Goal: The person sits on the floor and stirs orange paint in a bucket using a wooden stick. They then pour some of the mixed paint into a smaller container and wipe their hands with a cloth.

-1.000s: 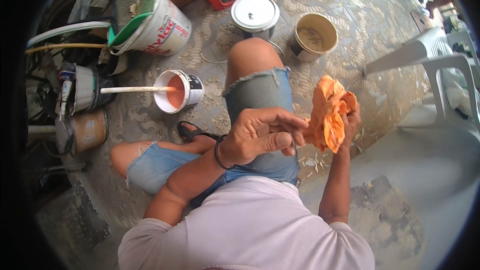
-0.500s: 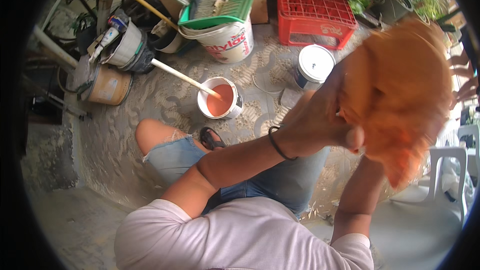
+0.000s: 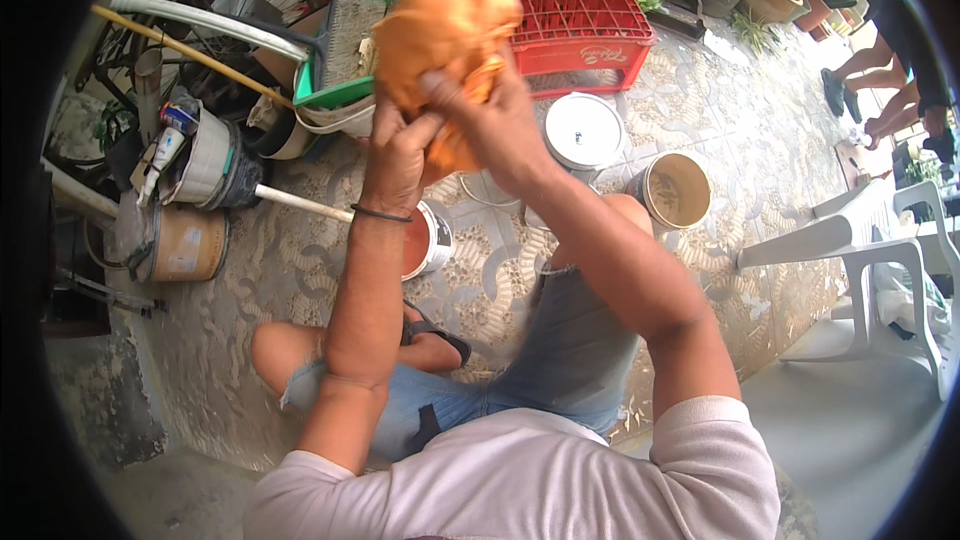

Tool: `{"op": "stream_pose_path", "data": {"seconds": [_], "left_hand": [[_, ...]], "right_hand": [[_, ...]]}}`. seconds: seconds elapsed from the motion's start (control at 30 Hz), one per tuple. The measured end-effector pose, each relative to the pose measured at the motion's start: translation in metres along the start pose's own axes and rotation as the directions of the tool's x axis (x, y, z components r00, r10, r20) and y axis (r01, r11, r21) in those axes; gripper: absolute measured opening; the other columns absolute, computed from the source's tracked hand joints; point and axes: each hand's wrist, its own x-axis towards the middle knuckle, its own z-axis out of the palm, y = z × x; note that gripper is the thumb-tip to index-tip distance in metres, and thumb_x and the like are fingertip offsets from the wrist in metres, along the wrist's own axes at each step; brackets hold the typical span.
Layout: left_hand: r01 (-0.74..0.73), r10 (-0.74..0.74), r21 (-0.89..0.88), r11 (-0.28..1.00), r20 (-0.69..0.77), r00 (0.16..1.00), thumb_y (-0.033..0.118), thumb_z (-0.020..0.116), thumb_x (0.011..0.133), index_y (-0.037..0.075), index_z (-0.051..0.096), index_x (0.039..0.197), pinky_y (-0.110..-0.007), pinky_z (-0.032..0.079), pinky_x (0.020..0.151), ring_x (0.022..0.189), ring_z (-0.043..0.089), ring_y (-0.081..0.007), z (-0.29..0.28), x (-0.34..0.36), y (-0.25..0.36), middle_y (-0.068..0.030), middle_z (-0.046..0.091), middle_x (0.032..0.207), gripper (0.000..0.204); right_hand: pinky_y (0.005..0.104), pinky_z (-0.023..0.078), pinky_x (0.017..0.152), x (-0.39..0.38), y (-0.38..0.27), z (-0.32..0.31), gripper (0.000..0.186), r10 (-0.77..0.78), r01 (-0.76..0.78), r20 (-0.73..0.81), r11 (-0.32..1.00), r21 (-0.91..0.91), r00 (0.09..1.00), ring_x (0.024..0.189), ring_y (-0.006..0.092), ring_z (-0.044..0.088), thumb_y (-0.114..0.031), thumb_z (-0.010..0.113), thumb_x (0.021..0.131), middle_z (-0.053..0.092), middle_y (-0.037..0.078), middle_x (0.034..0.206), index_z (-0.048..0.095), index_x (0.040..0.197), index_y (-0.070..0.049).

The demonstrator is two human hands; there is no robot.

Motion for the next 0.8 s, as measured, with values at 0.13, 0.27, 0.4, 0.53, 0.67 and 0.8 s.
{"op": "stream_pose_path", "data": {"seconds": [0.13,0.27,0.4,0.53,0.67,0.8], "left_hand": [[0.03,-0.071,0.343,0.939,0.108,0.992,0.016,0.078,0.089,-0.002,0.04,0.153,-0.039,0.039,0.116,0.137,0.051,-0.0282,-0.017,0.015,0.006,-0.0218,0.049,0.149,0.077],[0.152,-0.159,0.329,0.932,-0.005,0.987,0.021,0.078,0.091,-0.005,0.049,0.146,-0.037,0.053,0.098,0.121,0.062,-0.0239,-0.024,-0.01,-0.013,-0.0208,0.059,0.139,0.068],[0.355,-0.343,0.193,0.915,-0.095,0.935,0.017,0.077,0.093,-0.005,0.059,0.136,-0.028,0.056,0.087,0.104,0.069,-0.0158,-0.043,-0.057,-0.038,-0.0137,0.07,0.119,0.051],[0.492,-0.467,0.127,0.861,-0.183,0.865,0.012,0.076,0.093,-0.005,0.061,0.131,-0.026,0.057,0.082,0.098,0.068,-0.013,-0.06,-0.1,-0.06,-0.0097,0.071,0.107,0.044],[0.544,-0.536,-0.002,0.839,-0.178,0.825,0.022,0.085,0.087,-0.001,0.043,0.15,-0.036,0.057,0.094,0.118,0.061,-0.0231,-0.061,-0.115,-0.045,-0.0176,0.056,0.134,0.079],[0.323,-0.418,-0.38,0.867,-0.201,0.886,0.046,0.095,0.069,0.014,0.018,0.164,-0.048,0.049,0.107,0.14,0.045,-0.0339,-0.043,-0.102,-0.019,-0.0184,0.039,0.153,0.127]], "right_hand": [[0.0325,0.058,0.086,0.049,0.003,-0.041,0.029,0.121,-0.078,-0.208,0.976,0.202,0.971,0.095,0.0179,0.07,-0.007,0.073,0.092,0.073,0.011,0.106,0.065,0.118,0.003],[0.0335,0.057,0.084,0.128,0.01,-0.117,0.03,-0.28,0.209,-0.249,0.938,-0.277,0.927,0.094,0.0174,0.069,-0.011,0.077,0.09,0.072,0.009,0.104,0.064,0.115,0.0],[0.0323,0.055,0.075,0.185,0.022,-0.137,0.023,-0.489,0.379,-0.228,0.837,-0.395,0.842,0.081,0.0151,0.066,-0.012,0.075,0.092,0.07,0.005,0.097,0.065,0.111,-0.003],[0.0344,0.057,0.086,0.199,0.042,-0.15,0.037,-0.46,0.379,-0.311,0.879,-0.289,0.831,0.095,0.0169,0.069,-0.015,0.084,0.085,0.072,0.007,0.107,0.066,0.115,-0.002],[0.0349,0.056,0.088,0.126,0.011,-0.09,0.044,-0.252,0.205,-0.284,0.961,-0.186,0.925,0.101,0.0203,0.068,-0.018,0.082,0.086,0.071,0.009,0.11,0.066,0.123,-0.001],[0.0309,0.054,0.085,0.032,-0.005,-0.038,0.033,-0.002,-0.025,-0.099,0.964,-0.266,0.995,0.099,0.0149,0.066,-0.019,0.069,0.099,0.068,0.007,0.112,0.061,0.124,0.0]]}}
